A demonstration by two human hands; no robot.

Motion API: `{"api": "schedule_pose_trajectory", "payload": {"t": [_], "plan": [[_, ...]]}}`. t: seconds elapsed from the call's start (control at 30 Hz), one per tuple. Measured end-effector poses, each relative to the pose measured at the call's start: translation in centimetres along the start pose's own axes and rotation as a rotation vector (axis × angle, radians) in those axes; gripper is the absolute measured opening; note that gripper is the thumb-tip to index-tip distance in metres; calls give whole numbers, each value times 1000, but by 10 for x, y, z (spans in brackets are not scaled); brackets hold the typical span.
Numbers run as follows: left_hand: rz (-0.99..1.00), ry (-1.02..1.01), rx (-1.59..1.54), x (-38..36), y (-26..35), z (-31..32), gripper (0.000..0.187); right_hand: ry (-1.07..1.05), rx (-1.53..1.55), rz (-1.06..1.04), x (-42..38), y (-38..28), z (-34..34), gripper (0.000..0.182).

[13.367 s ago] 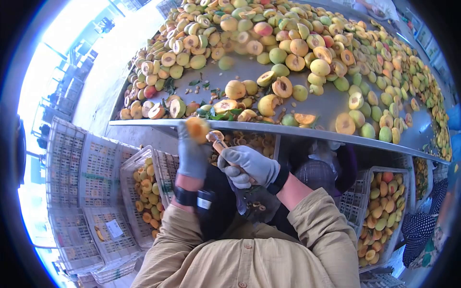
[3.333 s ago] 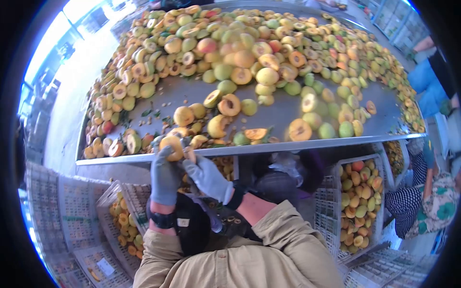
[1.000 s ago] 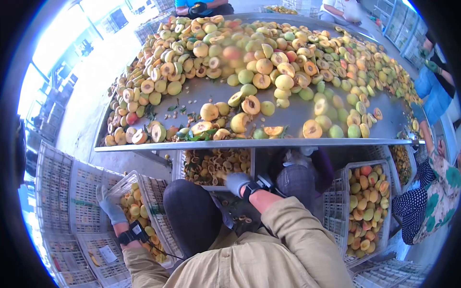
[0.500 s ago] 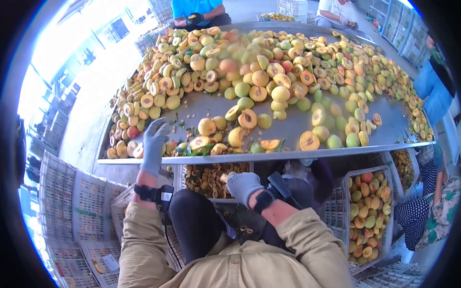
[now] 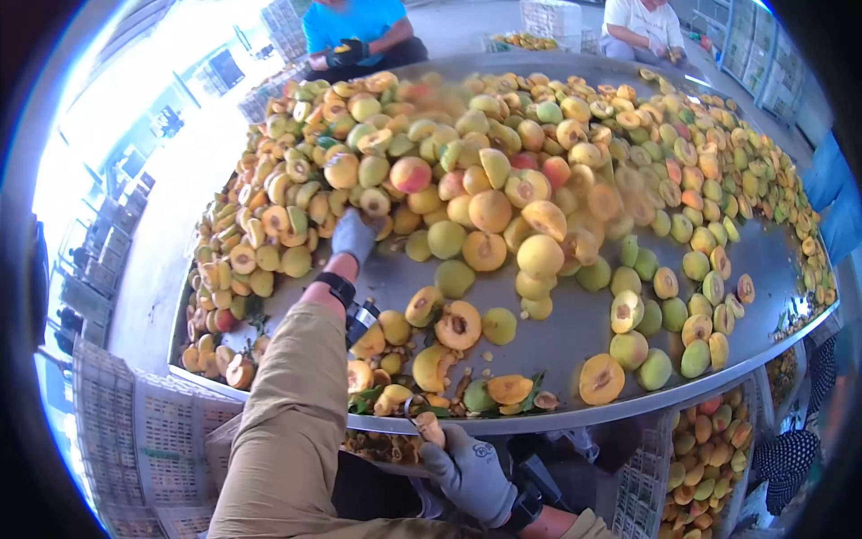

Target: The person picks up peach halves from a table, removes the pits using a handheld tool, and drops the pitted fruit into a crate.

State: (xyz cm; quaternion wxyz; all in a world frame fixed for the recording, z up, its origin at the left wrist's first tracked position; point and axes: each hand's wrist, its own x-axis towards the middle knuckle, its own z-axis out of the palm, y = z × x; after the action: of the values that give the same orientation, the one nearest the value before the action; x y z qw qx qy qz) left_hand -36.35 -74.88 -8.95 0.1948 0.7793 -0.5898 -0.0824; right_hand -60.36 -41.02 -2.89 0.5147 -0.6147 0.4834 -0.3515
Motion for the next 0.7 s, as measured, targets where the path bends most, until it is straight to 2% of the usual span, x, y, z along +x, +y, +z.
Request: {"api": "schedule_pose_trajectory", "payload": {"t": [0.07, 0.2, 0.23, 0.3, 0.37, 0.4, 0.47, 0.53, 0.57, 0.6, 0.67, 0.7], "plan": [[61, -31, 22, 2, -3, 3, 58, 3, 50, 9, 0, 3, -2, 39], [159, -271, -310, -7, -32, 3, 63, 19, 19, -79, -1, -1, -2, 39], [116, -291, -279, -27, -18, -19, 64, 6, 39, -70, -3, 1, -1, 37], [27, -352, -545, -62, -7, -55, 57, -1, 107, -45, -7, -1, 0, 34], [12, -428, -704, -91, -2, -86, 44, 100, 51, -198, -5, 3, 3, 33], [-9, -458, -880, -110, 0, -101, 42, 148, 22, -275, -3, 5, 5, 33], [-58, -504, -1234, -159, 1, -123, 37, 119, 127, -231, 0, 1, 9, 31], [-82, -538, -1540, -210, -3, -128, 35, 107, 130, -231, 2, -1, 15, 29], [-107, -511, -1586, -233, -6, -128, 36, 114, 80, -255, 3, 0, 18, 28], [-197, -568, -1615, -248, -21, -119, 38, 124, 27, -280, 5, 3, 21, 27], [-261, -513, -1817, -284, -19, -110, 40, 191, -41, -369, 6, 5, 34, 26], [-225, -414, -1852, -300, -11, -105, 35, 212, -91, -398, 6, 6, 40, 26]]}}
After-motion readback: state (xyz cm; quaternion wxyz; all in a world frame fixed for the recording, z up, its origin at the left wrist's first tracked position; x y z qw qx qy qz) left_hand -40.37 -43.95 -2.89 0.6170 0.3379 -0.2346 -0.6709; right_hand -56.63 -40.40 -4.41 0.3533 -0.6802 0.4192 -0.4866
